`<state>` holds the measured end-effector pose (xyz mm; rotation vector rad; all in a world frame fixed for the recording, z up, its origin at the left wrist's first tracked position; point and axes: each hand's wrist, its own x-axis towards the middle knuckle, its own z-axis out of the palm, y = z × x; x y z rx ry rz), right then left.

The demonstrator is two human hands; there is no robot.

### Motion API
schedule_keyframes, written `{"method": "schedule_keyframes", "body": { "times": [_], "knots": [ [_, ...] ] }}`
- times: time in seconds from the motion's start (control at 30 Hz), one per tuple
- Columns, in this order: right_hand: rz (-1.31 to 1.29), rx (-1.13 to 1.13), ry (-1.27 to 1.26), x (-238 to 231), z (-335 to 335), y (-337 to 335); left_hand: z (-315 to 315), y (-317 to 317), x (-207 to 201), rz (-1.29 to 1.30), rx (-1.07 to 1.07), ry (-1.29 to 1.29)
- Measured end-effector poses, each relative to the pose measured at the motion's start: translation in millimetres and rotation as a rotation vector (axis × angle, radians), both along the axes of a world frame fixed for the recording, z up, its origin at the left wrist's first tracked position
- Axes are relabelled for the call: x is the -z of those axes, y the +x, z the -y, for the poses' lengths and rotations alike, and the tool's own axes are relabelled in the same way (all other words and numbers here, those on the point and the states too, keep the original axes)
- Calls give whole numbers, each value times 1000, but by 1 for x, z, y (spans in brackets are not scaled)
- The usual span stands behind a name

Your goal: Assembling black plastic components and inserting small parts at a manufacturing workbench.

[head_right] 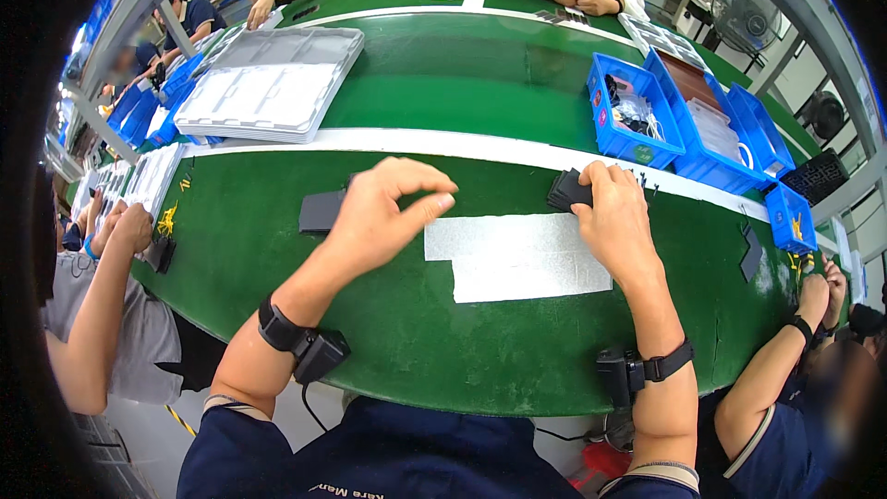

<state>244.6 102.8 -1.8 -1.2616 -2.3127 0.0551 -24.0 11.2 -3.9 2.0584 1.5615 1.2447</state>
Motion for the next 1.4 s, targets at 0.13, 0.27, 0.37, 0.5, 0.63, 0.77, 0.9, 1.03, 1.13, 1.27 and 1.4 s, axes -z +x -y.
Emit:
{"method": "schedule_keyframes", "body": {
  "times": [0.13,0.27,0.37,0.5,0.63,0.77,0.9,1.03,1.13,1.27,1.4],
  "knots": [
    [47,-76,195,3,8,-1,7,20,5,39,77,-118],
    [120,-266,325,4,34,-30,8,27,7,122,90,-210],
    [95,-470,292,10,60,-53,9,26,13,210,110,-254],
    [22,-536,336,9,65,-58,9,27,1,93,173,-464],
    [-28,-408,264,-3,67,-50,9,12,7,-25,181,-216],
    [-54,-168,147,2,56,-43,12,6,-7,-141,178,-333],
    [-475,-148,-457,-2,46,-42,8,4,-1,-106,237,-280],
    [-759,-305,-648,8,45,-45,11,20,-1,227,145,-335],
    [-653,-349,-526,6,48,-43,11,29,0,252,117,-357],
    [-602,-390,-421,5,49,-43,13,30,-1,314,79,-362],
    [-482,-467,-231,2,48,-41,12,30,2,319,77,-288]
  ]
}}
